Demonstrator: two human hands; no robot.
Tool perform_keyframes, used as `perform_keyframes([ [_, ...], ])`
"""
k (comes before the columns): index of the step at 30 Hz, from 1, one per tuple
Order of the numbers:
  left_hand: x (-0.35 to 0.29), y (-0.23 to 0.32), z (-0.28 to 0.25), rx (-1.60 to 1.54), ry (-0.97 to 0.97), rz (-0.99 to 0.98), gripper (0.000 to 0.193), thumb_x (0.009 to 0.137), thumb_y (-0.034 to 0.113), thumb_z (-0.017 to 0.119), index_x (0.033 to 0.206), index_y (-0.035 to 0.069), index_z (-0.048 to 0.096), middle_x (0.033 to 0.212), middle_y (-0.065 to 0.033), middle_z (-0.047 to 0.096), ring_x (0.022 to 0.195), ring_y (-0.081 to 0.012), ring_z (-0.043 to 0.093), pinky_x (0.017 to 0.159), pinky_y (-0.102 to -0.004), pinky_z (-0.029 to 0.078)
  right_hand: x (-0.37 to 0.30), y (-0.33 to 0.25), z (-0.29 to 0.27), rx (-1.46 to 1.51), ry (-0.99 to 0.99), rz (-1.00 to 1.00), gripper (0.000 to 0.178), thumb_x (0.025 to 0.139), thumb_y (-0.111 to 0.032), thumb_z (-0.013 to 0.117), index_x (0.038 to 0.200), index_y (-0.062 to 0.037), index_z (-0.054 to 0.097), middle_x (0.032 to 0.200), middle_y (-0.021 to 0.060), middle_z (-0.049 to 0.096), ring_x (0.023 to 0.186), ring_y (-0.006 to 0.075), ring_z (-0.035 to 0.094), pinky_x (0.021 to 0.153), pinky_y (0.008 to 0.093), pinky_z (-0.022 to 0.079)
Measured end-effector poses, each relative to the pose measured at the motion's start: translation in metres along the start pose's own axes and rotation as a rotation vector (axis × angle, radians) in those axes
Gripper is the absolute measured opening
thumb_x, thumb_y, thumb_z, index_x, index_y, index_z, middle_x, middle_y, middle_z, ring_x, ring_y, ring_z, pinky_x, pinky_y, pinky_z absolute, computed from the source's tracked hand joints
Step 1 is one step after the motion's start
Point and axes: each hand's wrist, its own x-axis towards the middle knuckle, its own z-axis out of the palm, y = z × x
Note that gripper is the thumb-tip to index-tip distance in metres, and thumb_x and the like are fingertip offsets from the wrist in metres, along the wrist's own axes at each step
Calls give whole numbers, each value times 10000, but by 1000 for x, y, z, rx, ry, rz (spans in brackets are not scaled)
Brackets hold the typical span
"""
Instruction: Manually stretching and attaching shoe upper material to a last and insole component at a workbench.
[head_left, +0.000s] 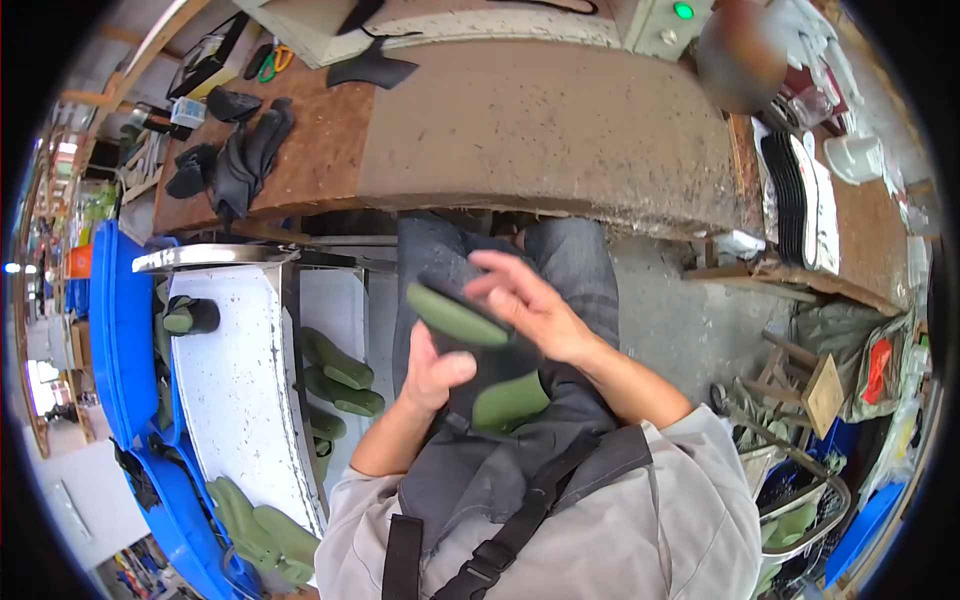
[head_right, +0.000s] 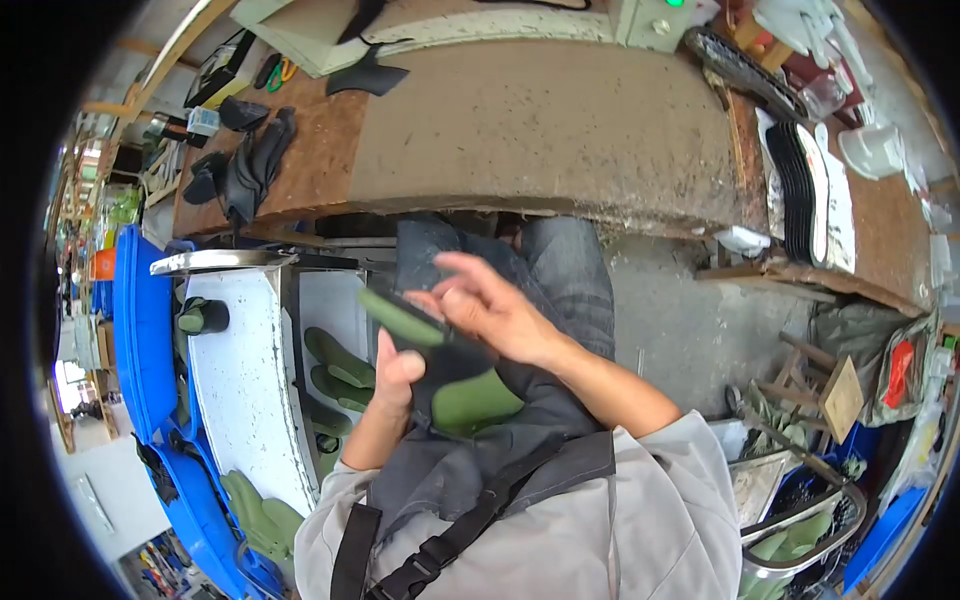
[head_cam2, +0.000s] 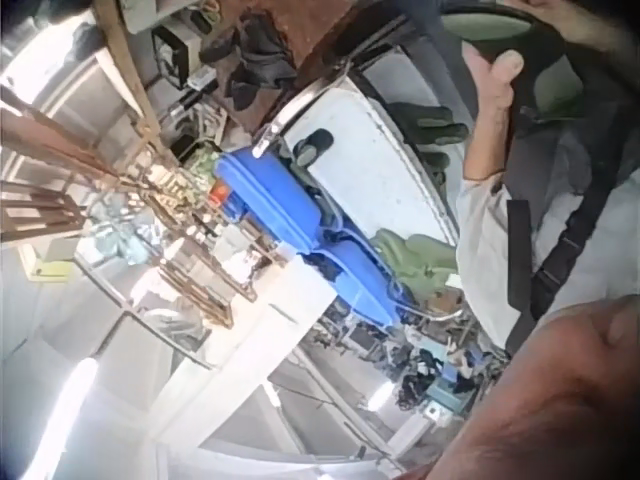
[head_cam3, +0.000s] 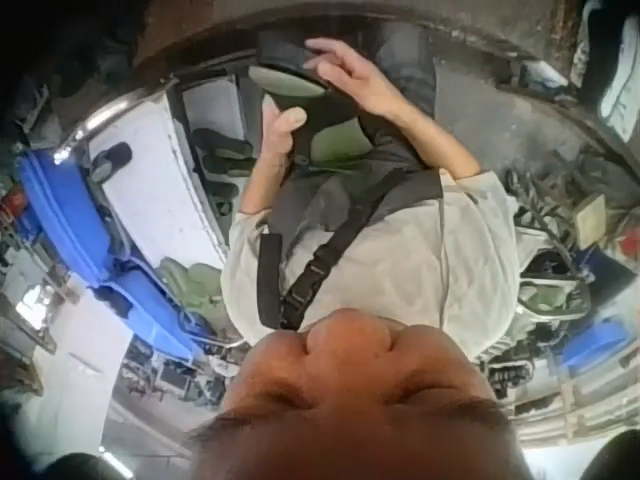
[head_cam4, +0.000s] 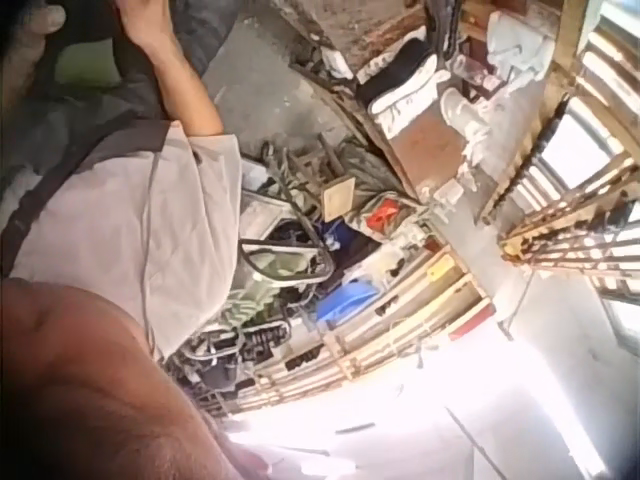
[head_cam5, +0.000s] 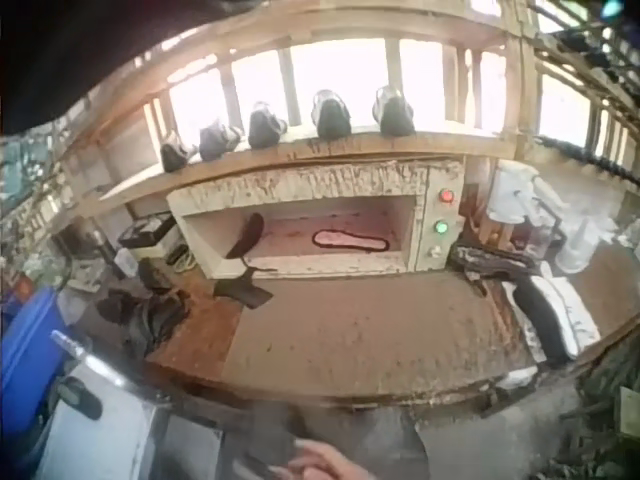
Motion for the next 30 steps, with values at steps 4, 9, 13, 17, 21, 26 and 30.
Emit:
perform_keyframes([
  [4,31,38,4,-263,183,-168,509,863,419,495,1121,-15,556,982,-139,651,852,-232,644,776,-339,535,11,2,-36,-1049,341,-606,638,845,-194,679,1378,-83,348,1288,187,498,1120,304,556,923,413,471],
  [9,65,53,13,-655,15,-418,411,938,394,507,1120,36,596,1032,-111,669,864,-214,665,783,-353,547,14,-44,-19,-1415,-7,-1487,375,767,-72,647,1111,-70,499,1249,188,532,1160,330,546,999,498,440],
  [13,78,13,-24,-730,-412,-699,424,958,420,493,1093,39,620,983,-54,675,811,-153,655,705,-293,534,12,-72,-2,-1344,-100,-1577,342,771,-63,643,1081,-67,501,1146,175,593,1032,311,619,901,445,512],
  [17,53,28,-48,118,-460,-377,563,995,429,374,1248,-56,505,1088,-179,640,959,-263,645,875,-374,499,10,-84,-9,-1142,74,-1295,500,643,-151,759,1047,-25,493,928,141,653,775,284,670,669,368,546],
  [21,16,23,-55,-755,-372,-428,769,949,571,357,1434,-17,261,1263,-250,527,1116,-340,574,979,-395,440,3,-66,-17,-977,468,-773,735,535,-211,859,1104,6,446,913,167,642,736,281,676,644,347,538],
  [26,-20,4,-63,-544,-325,-75,963,816,733,442,1394,-23,301,1381,-273,396,1190,-422,495,985,-457,444,1,-46,-14,-706,566,-388,702,602,-229,836,1122,16,434,973,174,652,839,259,673,749,354,530],
  [30,-17,10,-81,-885,-565,-107,1066,714,799,506,1349,-36,314,1441,-296,271,1278,-534,335,1005,-548,415,-2,-41,-5,-599,567,-195,710,632,-258,822,1146,30,426,1013,177,649,912,254,656,812,350,513],
])
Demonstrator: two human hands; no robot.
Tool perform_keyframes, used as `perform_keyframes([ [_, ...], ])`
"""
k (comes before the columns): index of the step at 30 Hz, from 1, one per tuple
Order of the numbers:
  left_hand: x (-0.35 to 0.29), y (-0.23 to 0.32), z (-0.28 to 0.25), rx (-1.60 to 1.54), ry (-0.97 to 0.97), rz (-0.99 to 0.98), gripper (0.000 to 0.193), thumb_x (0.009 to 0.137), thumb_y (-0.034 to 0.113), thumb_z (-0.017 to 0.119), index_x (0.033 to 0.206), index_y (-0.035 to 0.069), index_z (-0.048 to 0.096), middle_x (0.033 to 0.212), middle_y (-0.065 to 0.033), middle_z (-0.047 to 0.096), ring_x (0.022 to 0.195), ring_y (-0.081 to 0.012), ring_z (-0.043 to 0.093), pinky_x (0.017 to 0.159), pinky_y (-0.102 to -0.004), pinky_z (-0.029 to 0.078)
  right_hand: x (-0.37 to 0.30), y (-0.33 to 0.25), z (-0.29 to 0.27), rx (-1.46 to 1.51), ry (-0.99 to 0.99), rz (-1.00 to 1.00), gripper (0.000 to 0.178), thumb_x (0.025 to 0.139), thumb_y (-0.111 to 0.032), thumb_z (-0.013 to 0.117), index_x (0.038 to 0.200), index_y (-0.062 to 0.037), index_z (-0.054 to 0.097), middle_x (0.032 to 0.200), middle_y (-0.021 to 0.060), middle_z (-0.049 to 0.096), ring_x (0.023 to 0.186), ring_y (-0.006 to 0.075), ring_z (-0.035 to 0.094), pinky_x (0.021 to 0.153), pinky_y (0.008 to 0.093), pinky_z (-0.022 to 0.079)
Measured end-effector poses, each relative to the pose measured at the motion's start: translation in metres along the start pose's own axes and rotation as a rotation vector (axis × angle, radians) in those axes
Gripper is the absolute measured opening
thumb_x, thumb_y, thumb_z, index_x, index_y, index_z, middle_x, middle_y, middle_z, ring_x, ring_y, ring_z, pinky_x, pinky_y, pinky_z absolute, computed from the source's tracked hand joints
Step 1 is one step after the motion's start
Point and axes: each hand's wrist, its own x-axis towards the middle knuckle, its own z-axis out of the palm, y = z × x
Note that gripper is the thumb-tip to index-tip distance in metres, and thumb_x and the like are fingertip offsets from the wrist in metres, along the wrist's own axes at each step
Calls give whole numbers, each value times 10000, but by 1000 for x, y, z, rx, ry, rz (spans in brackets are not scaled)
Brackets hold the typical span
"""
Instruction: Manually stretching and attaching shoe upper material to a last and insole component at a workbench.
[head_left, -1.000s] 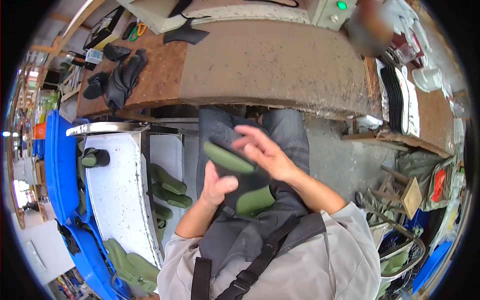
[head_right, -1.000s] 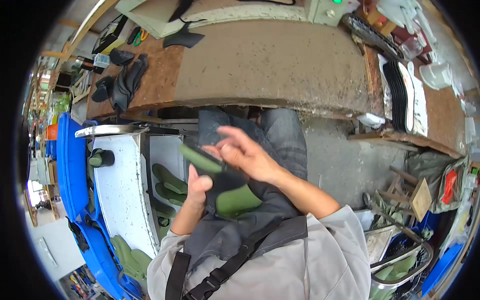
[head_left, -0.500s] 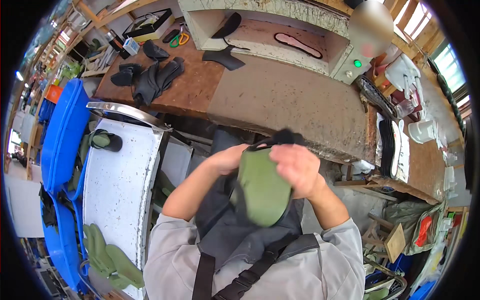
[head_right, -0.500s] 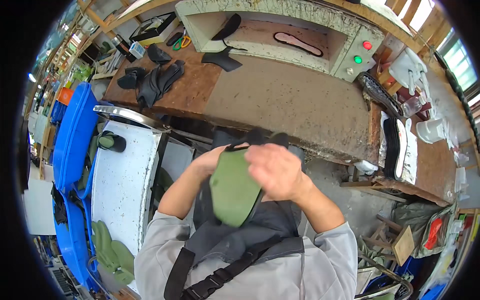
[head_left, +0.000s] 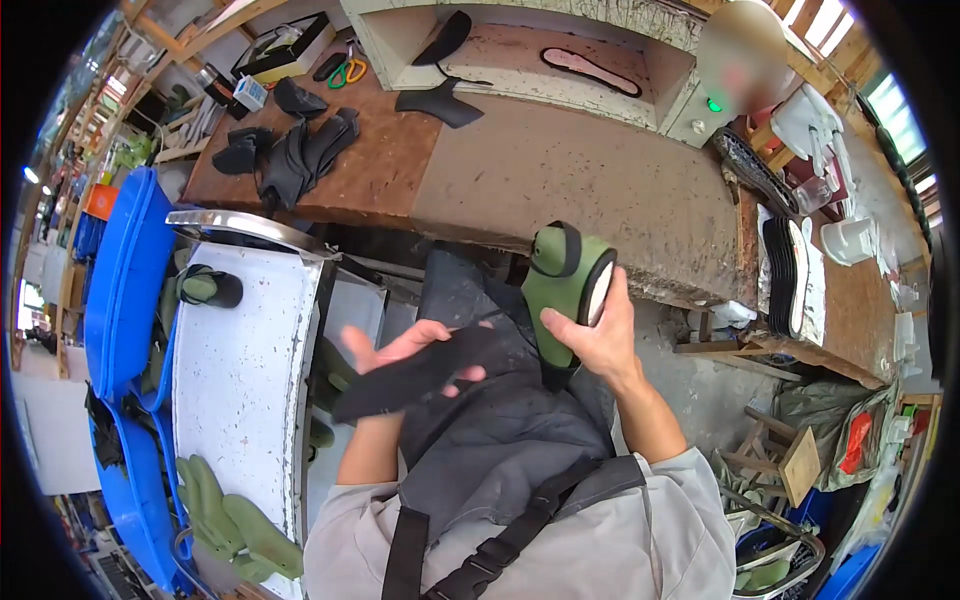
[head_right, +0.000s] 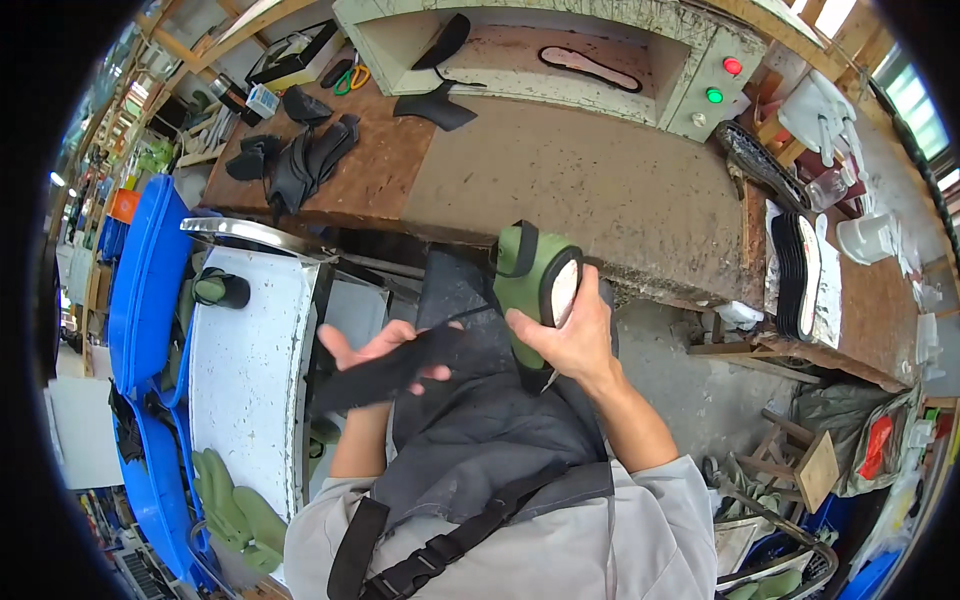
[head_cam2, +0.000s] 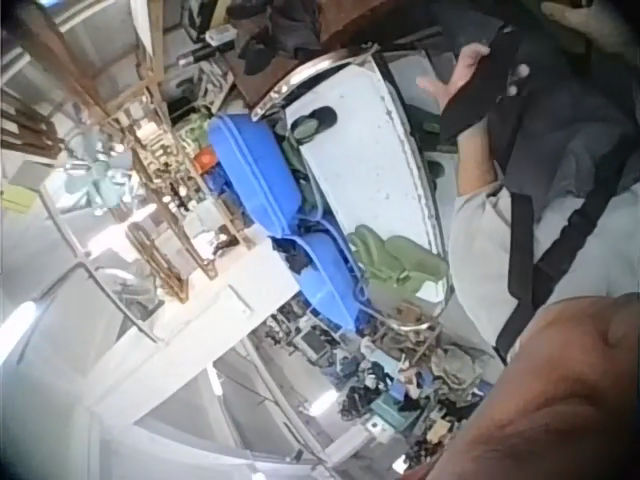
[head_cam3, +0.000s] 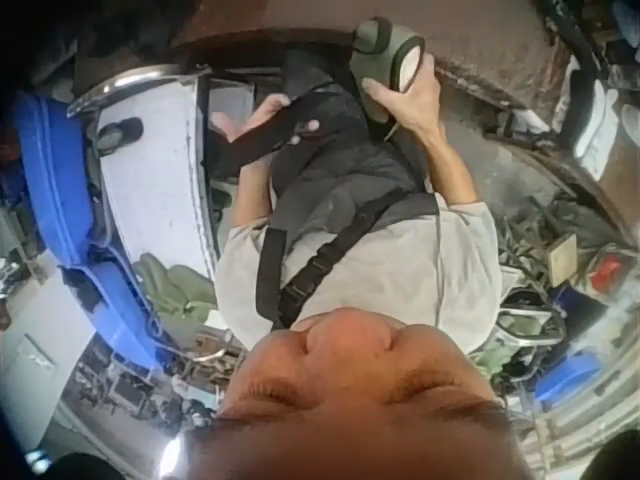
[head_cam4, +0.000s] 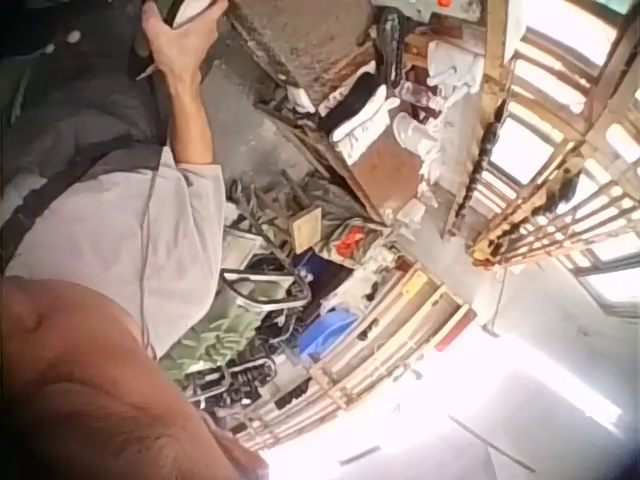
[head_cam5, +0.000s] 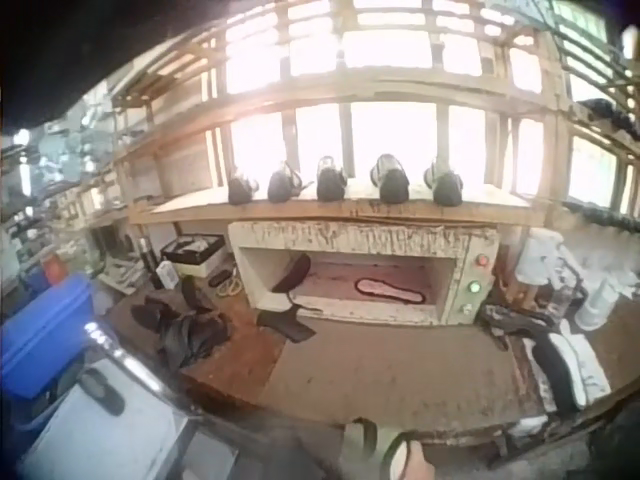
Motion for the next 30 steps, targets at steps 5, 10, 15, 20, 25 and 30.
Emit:
perform_keyframes([
  [5,15,35,12,245,274,23,542,847,308,695,1204,-35,475,1351,-287,397,1179,-453,502,1019,-480,420,-4,2,5,70,-66,64,737,643,-290,820,1165,42,419,1032,199,638,934,262,651,825,353,507],
  [10,59,64,32,1096,188,168,433,788,276,752,1084,-6,609,1133,-96,552,887,-166,551,769,-312,457,-6,-3,12,72,-102,59,750,650,-302,823,1179,43,418,1062,189,630,954,263,644,840,359,503],
  [15,94,60,51,1099,157,179,594,754,448,768,1091,-17,615,1070,-84,604,951,-150,564,786,-294,468,-12,-13,14,96,-136,46,766,659,-324,823,1171,45,390,1060,208,622,967,280,642,837,369,503],
  [20,112,59,62,849,174,52,710,882,611,497,1079,-63,604,986,-121,653,822,-161,619,732,-257,486,-24,-43,7,65,-283,169,769,666,-255,832,1218,24,375,1086,161,602,990,222,606,865,345,484],
  [25,103,4,77,988,320,206,677,950,541,415,828,-95,614,846,-176,598,724,-202,572,654,-283,433,-23,-40,6,-44,-326,206,822,688,-390,796,1192,78,347,1014,267,620,933,367,649,793,394,516],
  [30,107,-26,86,1130,223,356,633,966,476,420,1023,-127,605,1179,-259,517,1137,-299,494,960,-388,394,-25,-16,19,-78,-383,131,807,684,-355,781,1200,85,343,1021,277,614,949,411,632,802,423,510],
])
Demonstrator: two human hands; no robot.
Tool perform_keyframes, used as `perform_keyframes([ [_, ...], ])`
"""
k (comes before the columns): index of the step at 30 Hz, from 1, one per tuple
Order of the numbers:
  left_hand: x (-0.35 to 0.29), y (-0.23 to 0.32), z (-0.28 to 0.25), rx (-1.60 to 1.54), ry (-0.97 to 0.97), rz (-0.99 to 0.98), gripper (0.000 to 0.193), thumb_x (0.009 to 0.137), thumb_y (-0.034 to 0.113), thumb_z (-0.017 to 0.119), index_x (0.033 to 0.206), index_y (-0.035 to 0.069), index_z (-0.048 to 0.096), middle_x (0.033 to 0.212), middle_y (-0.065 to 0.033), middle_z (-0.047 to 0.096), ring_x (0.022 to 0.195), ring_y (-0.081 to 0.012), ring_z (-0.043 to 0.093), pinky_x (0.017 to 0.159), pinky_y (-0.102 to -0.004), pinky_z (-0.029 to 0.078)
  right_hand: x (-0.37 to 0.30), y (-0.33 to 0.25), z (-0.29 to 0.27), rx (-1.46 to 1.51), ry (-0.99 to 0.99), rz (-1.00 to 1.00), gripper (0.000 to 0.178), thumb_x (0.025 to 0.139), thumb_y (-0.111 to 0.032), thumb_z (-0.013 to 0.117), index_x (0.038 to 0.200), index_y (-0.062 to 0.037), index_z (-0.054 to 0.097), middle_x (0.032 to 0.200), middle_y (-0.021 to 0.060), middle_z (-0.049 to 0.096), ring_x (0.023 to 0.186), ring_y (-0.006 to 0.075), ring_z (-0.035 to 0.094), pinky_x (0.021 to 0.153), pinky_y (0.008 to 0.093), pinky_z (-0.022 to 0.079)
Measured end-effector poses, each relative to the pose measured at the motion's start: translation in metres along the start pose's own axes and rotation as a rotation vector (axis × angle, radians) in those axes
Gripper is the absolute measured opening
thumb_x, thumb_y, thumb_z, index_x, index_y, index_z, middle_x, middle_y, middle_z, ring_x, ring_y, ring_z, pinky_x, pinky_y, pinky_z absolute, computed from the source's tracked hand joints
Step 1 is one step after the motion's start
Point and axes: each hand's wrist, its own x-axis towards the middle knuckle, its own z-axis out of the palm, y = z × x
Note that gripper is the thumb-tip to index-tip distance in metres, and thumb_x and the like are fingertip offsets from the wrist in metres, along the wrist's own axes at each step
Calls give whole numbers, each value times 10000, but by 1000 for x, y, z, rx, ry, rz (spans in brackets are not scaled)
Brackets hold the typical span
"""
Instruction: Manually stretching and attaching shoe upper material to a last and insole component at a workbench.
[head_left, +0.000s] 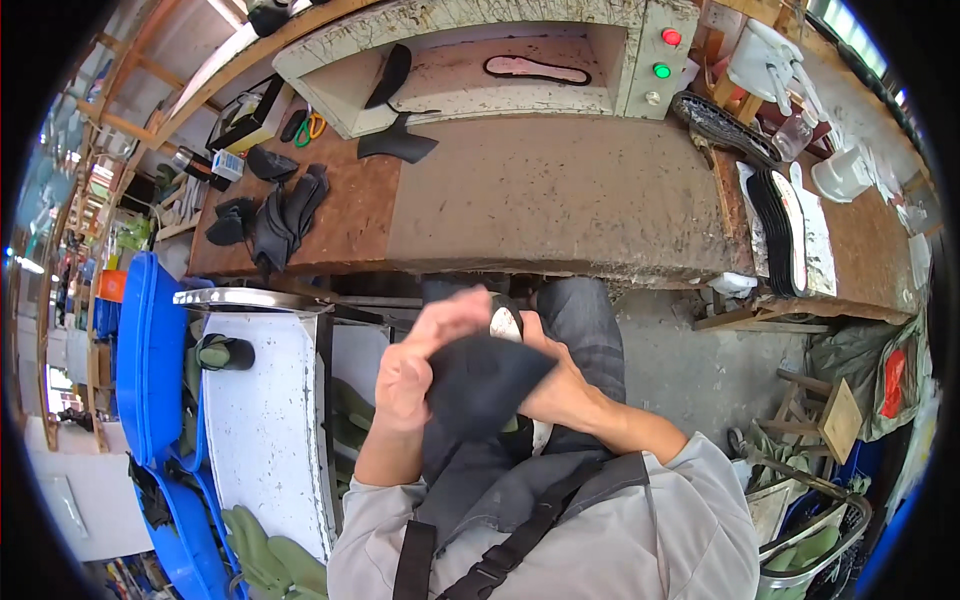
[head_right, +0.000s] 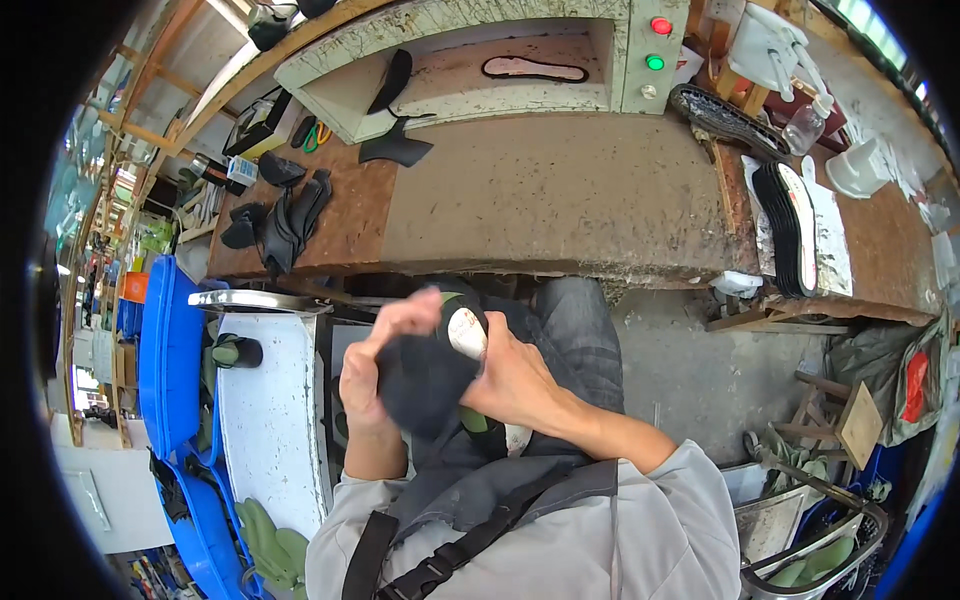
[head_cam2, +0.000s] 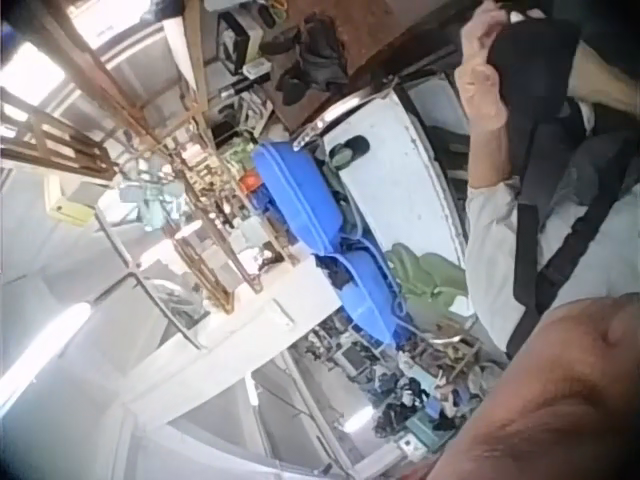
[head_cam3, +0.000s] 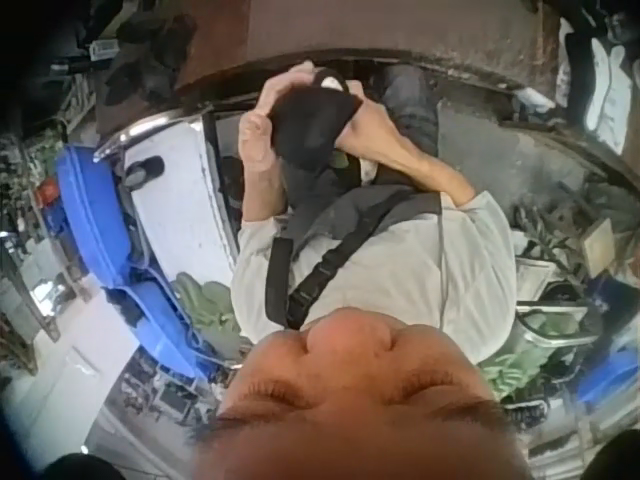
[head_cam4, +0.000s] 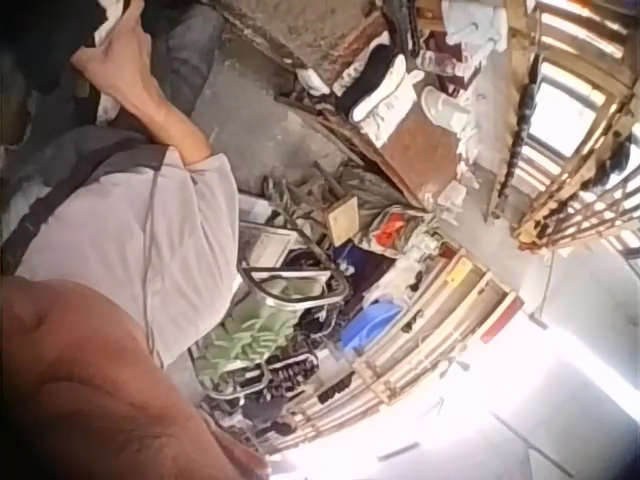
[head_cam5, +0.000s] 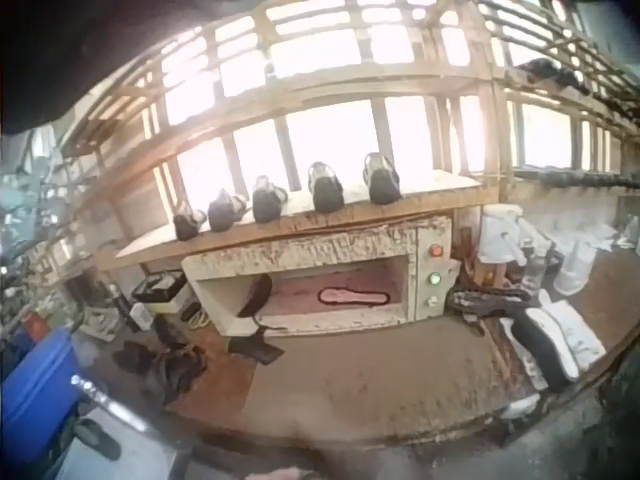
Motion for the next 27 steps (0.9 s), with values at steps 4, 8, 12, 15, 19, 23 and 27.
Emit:
perform_keyframes([
  [4,11,-19,-33,92,194,-196,461,991,322,446,1122,-95,595,1184,-176,589,1076,-229,567,914,-321,442,-11,-25,-4,-41,-23,59,830,691,-350,750,1248,96,327,1033,289,606,950,416,630,818,436,506],
  [8,10,-28,-46,-115,274,-531,259,956,229,550,980,-15,632,953,-49,658,905,-122,620,810,-234,472,-11,-25,-5,-110,4,70,843,696,-345,741,1262,114,316,1035,299,602,938,423,632,817,445,510],
  [12,22,-30,-12,151,379,-327,199,955,197,554,967,4,602,936,-32,622,968,-137,591,873,-259,463,-15,-17,-1,-175,75,44,860,700,-334,735,1261,149,299,1019,321,595,887,433,642,765,443,527],
  [15,23,-40,-20,589,369,80,209,943,130,522,1055,-32,591,1021,-121,632,1037,-212,592,953,-330,447,-15,-9,1,-199,128,5,863,701,-322,732,1259,166,291,986,336,595,856,436,647,740,444,533],
  [19,16,-33,-38,582,-254,147,325,909,178,491,1132,-30,603,1212,-209,586,1154,-337,550,999,-394,415,-16,-13,2,-185,136,53,849,696,-312,738,1241,174,305,954,333,599,839,442,647,713,456,536],
  [23,21,-41,-31,593,-165,-118,542,989,369,319,1016,-65,643,1023,-202,638,967,-299,592,872,-362,450,-21,-16,7,-276,185,8,815,687,-314,757,1196,168,342,921,314,605,776,433,652,641,462,541],
  [27,29,-36,-35,397,-237,-306,539,992,339,307,987,-73,655,999,-196,644,953,-283,591,876,-354,441,-24,-16,10,-327,195,-39,787,685,-325,765,1168,151,365,901,293,610,731,410,658,582,445,543],
])
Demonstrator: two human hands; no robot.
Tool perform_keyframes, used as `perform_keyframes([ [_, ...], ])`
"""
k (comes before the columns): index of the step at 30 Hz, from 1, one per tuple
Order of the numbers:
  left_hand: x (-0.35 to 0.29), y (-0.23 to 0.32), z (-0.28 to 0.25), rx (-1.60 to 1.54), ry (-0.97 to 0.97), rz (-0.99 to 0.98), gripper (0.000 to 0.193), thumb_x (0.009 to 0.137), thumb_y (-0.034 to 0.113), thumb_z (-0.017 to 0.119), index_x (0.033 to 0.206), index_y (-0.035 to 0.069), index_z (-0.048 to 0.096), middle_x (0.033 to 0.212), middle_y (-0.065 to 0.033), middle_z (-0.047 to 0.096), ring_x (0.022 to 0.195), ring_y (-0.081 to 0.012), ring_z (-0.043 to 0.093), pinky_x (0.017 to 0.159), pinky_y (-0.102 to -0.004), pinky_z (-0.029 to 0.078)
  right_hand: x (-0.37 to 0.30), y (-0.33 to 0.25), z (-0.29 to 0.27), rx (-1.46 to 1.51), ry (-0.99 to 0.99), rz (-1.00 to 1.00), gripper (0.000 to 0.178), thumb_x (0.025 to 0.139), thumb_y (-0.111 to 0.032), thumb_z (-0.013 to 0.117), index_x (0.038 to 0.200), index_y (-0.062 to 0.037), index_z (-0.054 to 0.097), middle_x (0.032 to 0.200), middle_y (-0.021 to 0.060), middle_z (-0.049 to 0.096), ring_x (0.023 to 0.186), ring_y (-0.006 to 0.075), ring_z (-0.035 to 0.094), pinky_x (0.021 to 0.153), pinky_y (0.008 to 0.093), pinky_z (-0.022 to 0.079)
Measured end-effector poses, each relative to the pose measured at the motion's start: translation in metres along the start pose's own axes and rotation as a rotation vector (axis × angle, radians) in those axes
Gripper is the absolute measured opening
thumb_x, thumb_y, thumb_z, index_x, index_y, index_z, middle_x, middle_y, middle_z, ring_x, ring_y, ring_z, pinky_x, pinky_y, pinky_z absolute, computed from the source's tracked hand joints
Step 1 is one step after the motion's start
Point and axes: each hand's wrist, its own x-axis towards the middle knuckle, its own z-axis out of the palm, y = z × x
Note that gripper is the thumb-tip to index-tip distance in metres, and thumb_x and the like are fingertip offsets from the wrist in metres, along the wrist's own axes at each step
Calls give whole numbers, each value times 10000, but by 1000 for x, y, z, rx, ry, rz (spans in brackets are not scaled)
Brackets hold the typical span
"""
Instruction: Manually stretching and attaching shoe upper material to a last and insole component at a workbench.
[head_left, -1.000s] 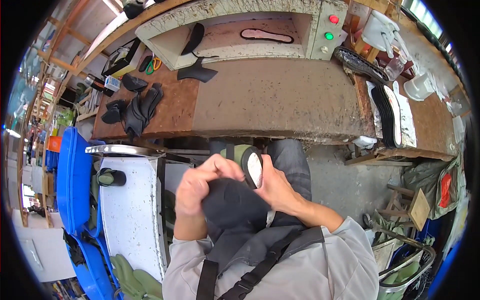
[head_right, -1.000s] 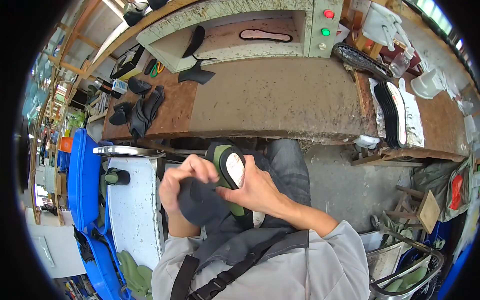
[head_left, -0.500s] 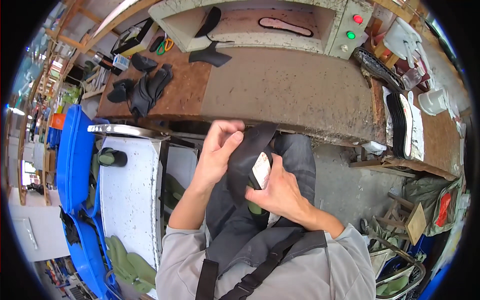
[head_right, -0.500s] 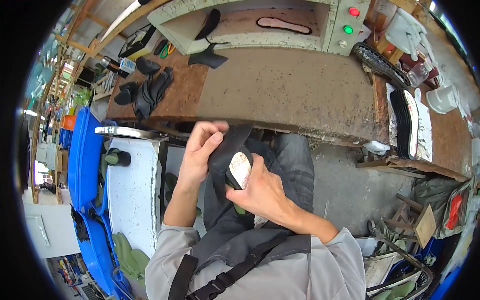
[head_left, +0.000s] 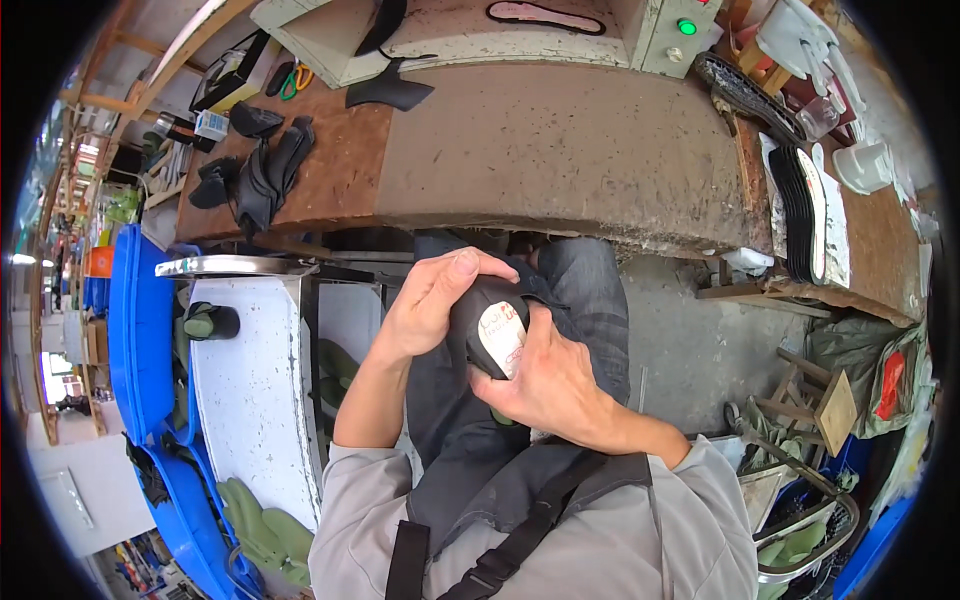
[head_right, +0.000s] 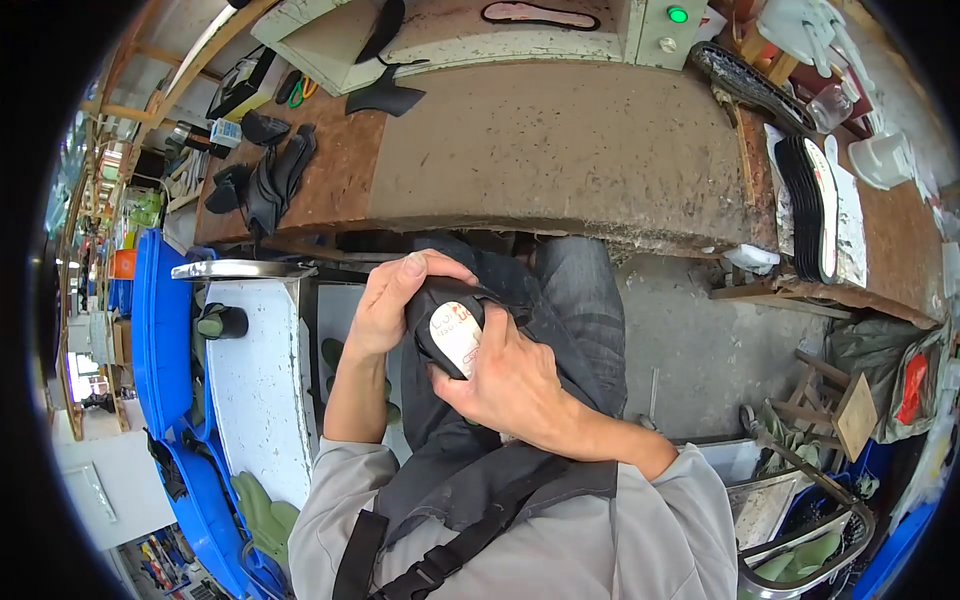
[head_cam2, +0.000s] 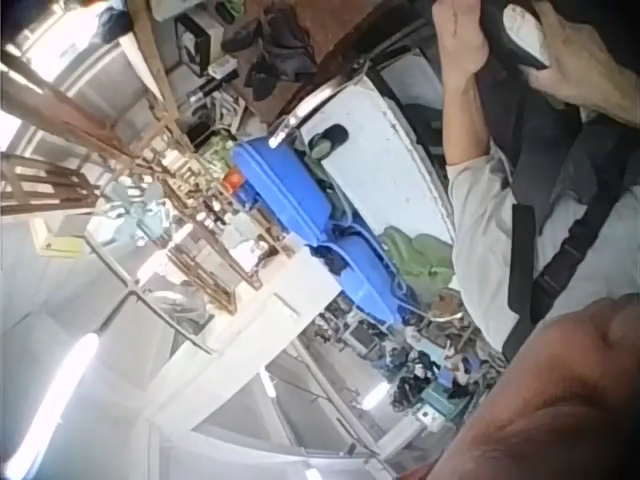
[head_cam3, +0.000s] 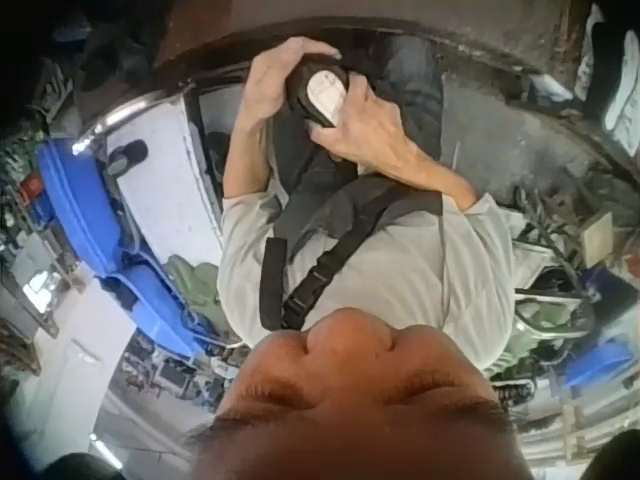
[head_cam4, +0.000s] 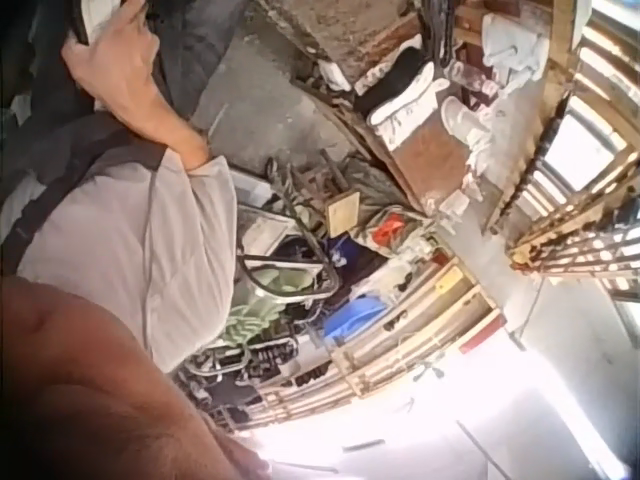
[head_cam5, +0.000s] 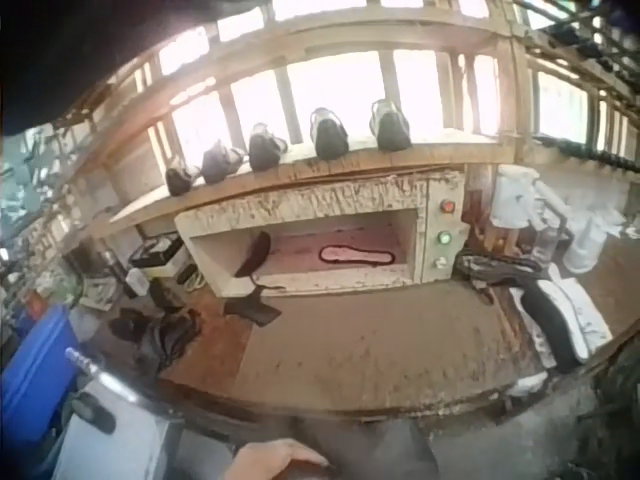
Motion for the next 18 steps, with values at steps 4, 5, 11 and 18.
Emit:
perform_keyframes([
  [4,-6,-4,15,85,216,148,512,1001,314,305,1001,-64,651,987,-163,637,962,-251,581,883,-330,433,-1,-4,-1,-15,19,-2,789,681,-336,772,1158,149,371,885,280,612,728,402,659,562,438,542],
  [5,-8,-5,16,84,219,148,512,1001,314,305,1001,-64,651,987,-163,637,962,-251,581,883,-330,433,-1,-5,-3,-31,9,2,796,680,-348,776,1153,149,372,878,275,612,728,397,661,556,435,541],
  [11,-13,-19,15,-203,251,72,524,986,320,325,961,-82,660,931,-166,644,916,-248,594,851,-336,445,-4,-7,-6,-110,-33,-77,822,677,-414,790,1121,150,389,825,247,612,693,366,667,523,409,539],
  [18,-10,-19,9,-143,102,227,504,976,312,344,905,-68,667,872,-164,640,777,-226,599,703,-315,464,-20,5,-37,-170,58,-300,743,612,-419,855,1070,50,504,834,171,651,646,331,660,584,380,542],
])
